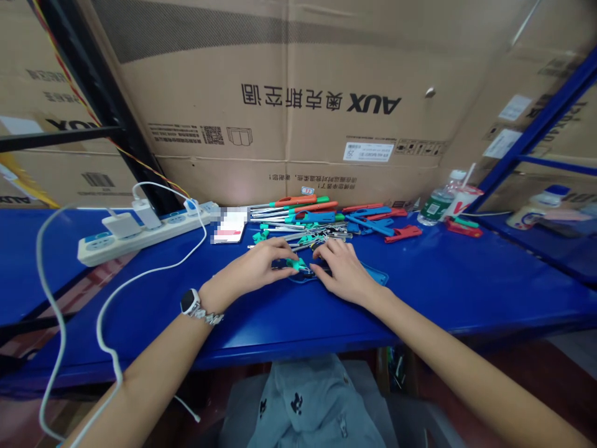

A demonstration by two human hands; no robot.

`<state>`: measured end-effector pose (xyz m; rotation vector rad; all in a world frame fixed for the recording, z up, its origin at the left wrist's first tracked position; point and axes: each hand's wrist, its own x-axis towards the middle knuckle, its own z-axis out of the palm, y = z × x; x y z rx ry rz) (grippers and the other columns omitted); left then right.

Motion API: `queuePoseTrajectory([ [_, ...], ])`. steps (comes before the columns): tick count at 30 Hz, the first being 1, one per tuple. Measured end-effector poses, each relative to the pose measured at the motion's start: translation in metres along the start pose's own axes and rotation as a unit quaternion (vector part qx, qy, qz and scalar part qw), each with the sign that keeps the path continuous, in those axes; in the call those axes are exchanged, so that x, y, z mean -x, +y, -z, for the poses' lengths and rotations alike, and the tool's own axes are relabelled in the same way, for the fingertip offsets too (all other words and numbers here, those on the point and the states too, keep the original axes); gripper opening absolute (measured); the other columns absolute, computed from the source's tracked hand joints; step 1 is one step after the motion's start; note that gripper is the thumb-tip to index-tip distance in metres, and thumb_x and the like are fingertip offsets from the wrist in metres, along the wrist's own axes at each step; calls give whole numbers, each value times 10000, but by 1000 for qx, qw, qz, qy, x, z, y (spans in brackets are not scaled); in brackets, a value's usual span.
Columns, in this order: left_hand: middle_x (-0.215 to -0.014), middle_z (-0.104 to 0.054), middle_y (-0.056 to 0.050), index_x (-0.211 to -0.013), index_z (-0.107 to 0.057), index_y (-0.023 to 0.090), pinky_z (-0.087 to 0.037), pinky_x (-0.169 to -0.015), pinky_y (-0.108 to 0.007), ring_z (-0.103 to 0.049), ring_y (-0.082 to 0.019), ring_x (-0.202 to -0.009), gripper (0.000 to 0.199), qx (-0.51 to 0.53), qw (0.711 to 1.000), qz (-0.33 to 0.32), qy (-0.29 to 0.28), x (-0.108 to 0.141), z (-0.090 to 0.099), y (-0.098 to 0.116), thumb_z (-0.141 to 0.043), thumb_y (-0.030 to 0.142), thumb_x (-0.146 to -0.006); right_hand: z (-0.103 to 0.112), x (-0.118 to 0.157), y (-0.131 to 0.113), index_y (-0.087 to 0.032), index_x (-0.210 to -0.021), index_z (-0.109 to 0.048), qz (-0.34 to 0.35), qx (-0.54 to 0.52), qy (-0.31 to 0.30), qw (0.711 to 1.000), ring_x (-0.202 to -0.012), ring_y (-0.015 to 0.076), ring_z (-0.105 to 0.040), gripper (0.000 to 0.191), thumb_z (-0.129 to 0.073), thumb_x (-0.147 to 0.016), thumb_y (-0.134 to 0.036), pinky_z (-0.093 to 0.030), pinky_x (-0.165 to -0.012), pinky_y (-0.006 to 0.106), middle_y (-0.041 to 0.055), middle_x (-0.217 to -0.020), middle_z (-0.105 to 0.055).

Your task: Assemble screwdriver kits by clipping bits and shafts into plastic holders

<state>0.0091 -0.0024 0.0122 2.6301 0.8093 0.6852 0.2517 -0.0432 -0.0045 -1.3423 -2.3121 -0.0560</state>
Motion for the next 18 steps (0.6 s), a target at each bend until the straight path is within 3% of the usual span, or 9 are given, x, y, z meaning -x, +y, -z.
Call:
queuePoseTrajectory([
  [5, -1091, -673, -88, -1136, -745, 183, -534, -914, -375, -655, -223, -1002, 241, -26, 999, 2, -23, 0, -5, 2, -662, 342, -975, -5, 4, 2, -200, -1057, -599, 8, 32, -39, 999, -1039, 273, -537, 188, -509, -1044, -364, -410, -873, 406, 94, -1068, -615],
  [18, -1055, -653, -82, -1121, -756, 204, -538, -885, -378, -648, -231, -979, 222, -46, 999, -15, -25, 1, -16, -2, -672, 348, -973, -7, 4, 2, -205, -1067, -609, 14, 42, -55, 997, -1050, 278, -531, 229, -464, -1063, -381, -409, -883, 414, 108, -1099, -605],
])
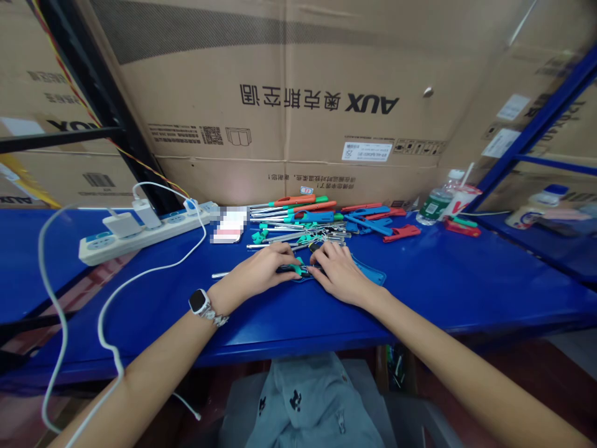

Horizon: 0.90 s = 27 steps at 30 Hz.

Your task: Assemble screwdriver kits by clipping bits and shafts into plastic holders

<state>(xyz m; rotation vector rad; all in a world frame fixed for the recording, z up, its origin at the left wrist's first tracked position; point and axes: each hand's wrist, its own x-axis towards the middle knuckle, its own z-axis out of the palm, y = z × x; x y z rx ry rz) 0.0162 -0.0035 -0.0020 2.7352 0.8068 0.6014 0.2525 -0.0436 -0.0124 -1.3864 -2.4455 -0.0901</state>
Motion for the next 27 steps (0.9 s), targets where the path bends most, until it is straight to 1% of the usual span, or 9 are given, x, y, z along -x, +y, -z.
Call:
queuePoseTrajectory([
  [8, -1035, -675, -84, -1104, -754, 192, -537, -900, -385, -657, -229, -968, 228, 37, 999, 2, 13, -4, -4, 1, -676, 358, -970, 0, 1, 0, -197, -1069, -611, -4, -1, -3, 1000, -1066, 278, -526, 226, -470, -1065, -374, -407, -898, 412, 104, -1106, -602],
  [12, -1044, -677, -82, -1095, -751, 193, -534, -917, -401, -655, -233, -983, 237, 57, 998, 8, 2, -2, -1, 4, -669, 369, -960, 0, 0, -1, -199, -1075, -612, -5, -6, -3, 1000, -1065, 275, -525, 222, -472, -1064, -371, -409, -898, 415, 102, -1111, -604],
  [16, -1121, -642, -85, -1149, -719, 205, -519, -969, -429, -627, -248, -1061, 253, 50, 998, 19, 16, 2, 7, 6, -615, 262, -926, 2, 0, -2, -204, -1063, -612, -9, -9, -7, 1000, -1050, 269, -528, 221, -475, -1063, -377, -409, -894, 414, 102, -1114, -606],
  [18, -1106, -630, -80, -1100, -716, 201, -526, -939, -426, -620, -255, -1053, 227, 38, 999, 37, 14, 3, 10, 6, -624, 242, -897, 2, 0, -2, -203, -1065, -611, -9, -8, -7, 1000, -1049, 271, -527, 223, -471, -1064, -377, -403, -892, 413, 102, -1111, -606],
  [21, -1048, -633, -68, -983, -718, 195, -533, -858, -380, -626, -238, -986, 130, 28, 998, 50, 2, 3, 10, 3, -649, 260, -893, 1, 1, -2, -205, -1068, -611, -6, -8, -4, 1000, -1047, 271, -525, 225, -461, -1068, -372, -395, -879, 407, 102, -1105, -609],
  [24, -994, -649, -63, -931, -726, 195, -520, -813, -335, -626, -204, -921, 104, 26, 999, 32, 0, 1, 7, -3, -637, 246, -910, 0, 1, -1, -206, -1061, -613, -2, -7, -1, 1000, -1038, 270, -521, 232, -454, -1068, -374, -390, -870, 403, 104, -1100, -609],
  [27, -935, -669, -60, -899, -735, 192, -514, -786, -326, -625, -188, -869, 137, 40, 999, 17, 0, -1, 3, -9, -615, 248, -936, 0, 0, -1, -205, -1057, -613, 0, -5, -4, 1000, -1031, 268, -520, 233, -452, -1068, -374, -387, -873, 402, 99, -1097, -605],
])
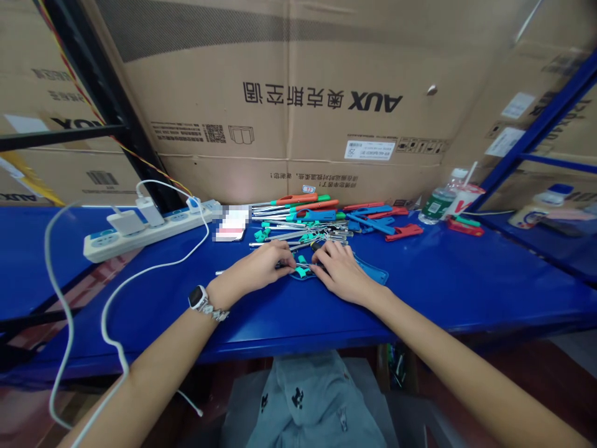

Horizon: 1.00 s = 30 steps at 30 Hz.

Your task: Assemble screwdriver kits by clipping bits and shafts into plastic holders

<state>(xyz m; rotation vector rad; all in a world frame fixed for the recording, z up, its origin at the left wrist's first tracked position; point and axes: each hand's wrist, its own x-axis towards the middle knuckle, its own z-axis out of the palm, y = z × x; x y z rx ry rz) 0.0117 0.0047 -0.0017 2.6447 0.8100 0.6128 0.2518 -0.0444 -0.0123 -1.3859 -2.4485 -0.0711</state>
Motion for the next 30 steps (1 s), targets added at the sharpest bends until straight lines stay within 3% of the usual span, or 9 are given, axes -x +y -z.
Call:
queuePoseTrajectory([
  [9, -930, -677, -74, -906, -738, 198, -501, -824, -354, -610, -202, -901, 219, 2, 1000, -27, 7, -4, -1, -5, -555, 283, -990, -1, 0, 2, -215, -1073, -620, 9, 5, -2, 1000, -1015, 257, -515, 235, -448, -1072, -375, -380, -860, 391, 88, -1086, -594],
  [30, -910, -667, -63, -881, -699, 177, -509, -829, -354, -621, -197, -879, 178, 33, 998, -48, 12, -6, 2, -3, -584, 254, -995, 2, 0, 2, -238, -1083, -623, 23, 1, -17, 1000, -982, 248, -507, 266, -394, -1089, -373, -369, -841, 384, 70, -1050, -585],
])
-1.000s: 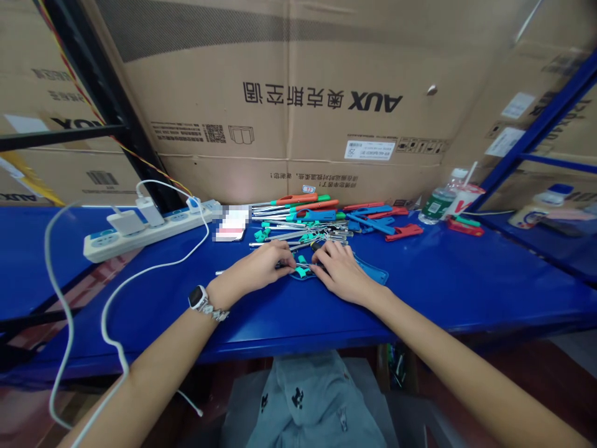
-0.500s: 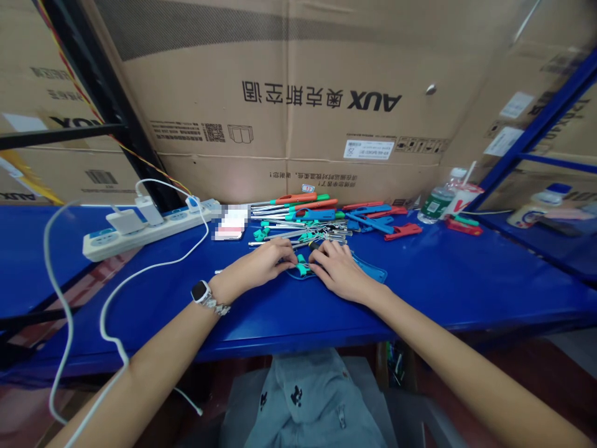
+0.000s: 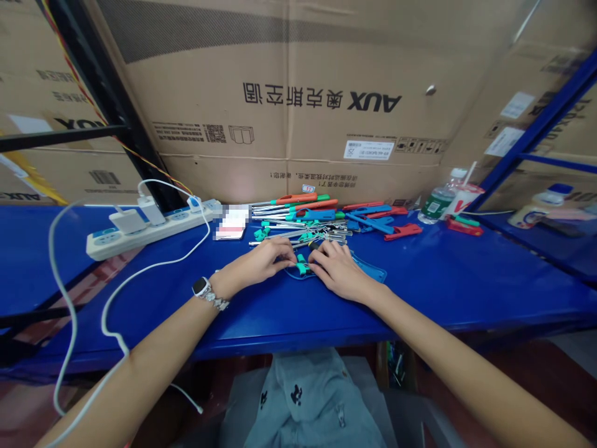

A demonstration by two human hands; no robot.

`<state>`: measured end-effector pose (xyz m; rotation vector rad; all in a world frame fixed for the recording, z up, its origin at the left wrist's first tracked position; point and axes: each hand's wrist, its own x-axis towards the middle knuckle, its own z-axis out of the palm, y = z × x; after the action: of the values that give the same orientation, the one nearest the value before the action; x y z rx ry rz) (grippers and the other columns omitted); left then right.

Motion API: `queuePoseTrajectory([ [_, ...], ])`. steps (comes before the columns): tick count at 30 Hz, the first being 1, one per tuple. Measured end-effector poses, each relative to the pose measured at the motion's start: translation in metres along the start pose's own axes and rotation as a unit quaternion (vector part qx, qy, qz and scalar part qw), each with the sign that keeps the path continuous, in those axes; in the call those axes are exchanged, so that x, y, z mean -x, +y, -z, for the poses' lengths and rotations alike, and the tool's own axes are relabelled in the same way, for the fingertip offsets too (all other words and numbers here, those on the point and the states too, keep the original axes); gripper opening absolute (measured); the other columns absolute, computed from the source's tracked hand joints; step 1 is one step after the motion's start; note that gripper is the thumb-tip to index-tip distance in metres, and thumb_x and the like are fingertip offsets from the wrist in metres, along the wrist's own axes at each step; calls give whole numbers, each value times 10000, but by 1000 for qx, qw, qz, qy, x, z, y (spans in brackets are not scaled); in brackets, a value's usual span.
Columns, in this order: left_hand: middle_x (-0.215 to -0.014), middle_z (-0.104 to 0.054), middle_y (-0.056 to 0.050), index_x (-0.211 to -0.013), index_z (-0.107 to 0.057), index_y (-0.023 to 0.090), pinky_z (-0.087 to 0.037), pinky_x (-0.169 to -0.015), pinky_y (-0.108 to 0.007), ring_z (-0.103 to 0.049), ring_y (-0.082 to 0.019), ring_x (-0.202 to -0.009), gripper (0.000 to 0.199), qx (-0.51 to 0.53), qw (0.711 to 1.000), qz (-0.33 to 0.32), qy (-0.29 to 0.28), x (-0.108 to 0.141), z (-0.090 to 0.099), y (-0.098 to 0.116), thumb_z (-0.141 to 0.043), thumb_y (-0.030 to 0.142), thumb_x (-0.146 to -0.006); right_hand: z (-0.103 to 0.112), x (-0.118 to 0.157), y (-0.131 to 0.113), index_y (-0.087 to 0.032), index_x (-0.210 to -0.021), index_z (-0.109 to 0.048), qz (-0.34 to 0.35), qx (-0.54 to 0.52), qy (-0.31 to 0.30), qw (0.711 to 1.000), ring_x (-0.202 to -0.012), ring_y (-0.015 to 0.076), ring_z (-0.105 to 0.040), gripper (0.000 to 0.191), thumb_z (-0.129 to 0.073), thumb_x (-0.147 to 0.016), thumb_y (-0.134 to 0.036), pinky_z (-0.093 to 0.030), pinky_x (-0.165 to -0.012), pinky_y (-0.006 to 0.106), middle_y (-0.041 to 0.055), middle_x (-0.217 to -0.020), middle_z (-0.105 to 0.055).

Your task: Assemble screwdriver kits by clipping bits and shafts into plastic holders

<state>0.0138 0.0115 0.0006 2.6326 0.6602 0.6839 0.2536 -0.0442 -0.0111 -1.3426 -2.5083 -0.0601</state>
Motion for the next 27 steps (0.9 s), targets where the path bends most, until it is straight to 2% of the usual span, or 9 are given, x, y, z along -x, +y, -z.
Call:
queuePoseTrajectory([
  [11, -938, -666, -59, -905, -707, 167, -508, -841, -339, -622, -192, -910, 137, 14, 1000, 20, -2, 1, -9, -3, -618, 233, -984, -4, 2, -1, -217, -1112, -618, 13, 22, -9, 1000, -983, 256, -487, 296, -338, -1097, -313, -351, -836, 396, 90, -1093, -598],
  [15, -945, -668, -59, -916, -721, 171, -505, -859, -355, -629, -199, -921, 130, 12, 1000, 18, 2, 1, -8, -2, -626, 229, -982, -3, 2, 1, -219, -1112, -628, 6, -9, 1, 1000, -1010, 256, -507, 258, -381, -1086, -292, -358, -850, 398, 85, -1106, -620],
  [17, -951, -672, -58, -914, -727, 175, -508, -855, -354, -636, -200, -921, 132, 12, 1000, 25, -2, 1, -7, -1, -630, 234, -982, -2, 2, 1, -229, -1110, -632, -3, -39, 17, 999, -1032, 250, -525, 203, -442, -1067, -286, -362, -870, 394, 74, -1098, -635],
  [21, -959, -680, -54, -916, -738, 182, -506, -859, -348, -638, -196, -930, 103, 7, 999, 42, -12, 1, -6, 1, -651, 210, -964, 1, -1, -5, -213, -1068, -647, -16, -49, 88, 995, -1058, 261, -555, 133, -591, -992, -306, -369, -885, 384, 81, -1062, -645],
  [23, -961, -681, -54, -908, -737, 182, -507, -857, -343, -636, -194, -934, 92, 6, 999, 42, -14, 1, -7, 2, -655, 193, -950, 2, -4, -12, -198, -1010, -658, -13, -42, 102, 994, -1010, 259, -571, 156, -636, -963, -345, -369, -865, 377, 81, -1018, -653],
  [27, -968, -666, -61, -940, -717, 167, -522, -810, -331, -633, -190, -900, 72, 17, 999, 49, -6, 3, -8, 3, -655, 188, -912, -1, -8, -23, -181, -934, -651, -17, -70, 62, 996, -824, 202, -565, 114, -673, -927, -292, -368, -782, 335, 33, -832, -644],
])
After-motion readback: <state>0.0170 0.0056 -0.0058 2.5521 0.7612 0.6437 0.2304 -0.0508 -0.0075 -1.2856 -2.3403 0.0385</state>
